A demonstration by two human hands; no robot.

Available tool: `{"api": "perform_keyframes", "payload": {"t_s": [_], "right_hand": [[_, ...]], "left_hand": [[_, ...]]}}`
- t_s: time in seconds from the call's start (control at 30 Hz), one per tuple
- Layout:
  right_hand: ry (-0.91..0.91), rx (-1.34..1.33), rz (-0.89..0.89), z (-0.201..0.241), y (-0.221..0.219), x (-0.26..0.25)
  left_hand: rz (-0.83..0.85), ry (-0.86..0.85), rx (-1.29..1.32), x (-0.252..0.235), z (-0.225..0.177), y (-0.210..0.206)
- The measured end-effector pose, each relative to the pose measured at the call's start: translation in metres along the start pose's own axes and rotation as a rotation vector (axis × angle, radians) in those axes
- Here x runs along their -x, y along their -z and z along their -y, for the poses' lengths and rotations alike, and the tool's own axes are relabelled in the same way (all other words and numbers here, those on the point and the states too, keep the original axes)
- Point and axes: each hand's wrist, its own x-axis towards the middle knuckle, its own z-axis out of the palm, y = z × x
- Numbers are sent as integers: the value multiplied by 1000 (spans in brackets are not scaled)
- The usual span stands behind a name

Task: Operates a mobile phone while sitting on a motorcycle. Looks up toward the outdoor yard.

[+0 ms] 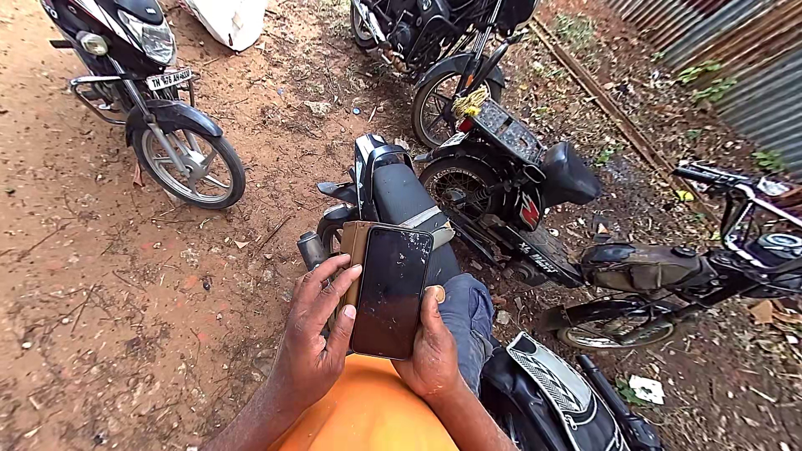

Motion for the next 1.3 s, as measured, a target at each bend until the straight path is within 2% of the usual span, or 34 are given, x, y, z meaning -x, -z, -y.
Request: {"api": "perform_keyframes", "payload": {"t_s": [1.3], "right_hand": [[-3, 25, 46, 4, 2, 1]], "left_hand": [[-26, -4, 31, 1, -3, 2]]}}
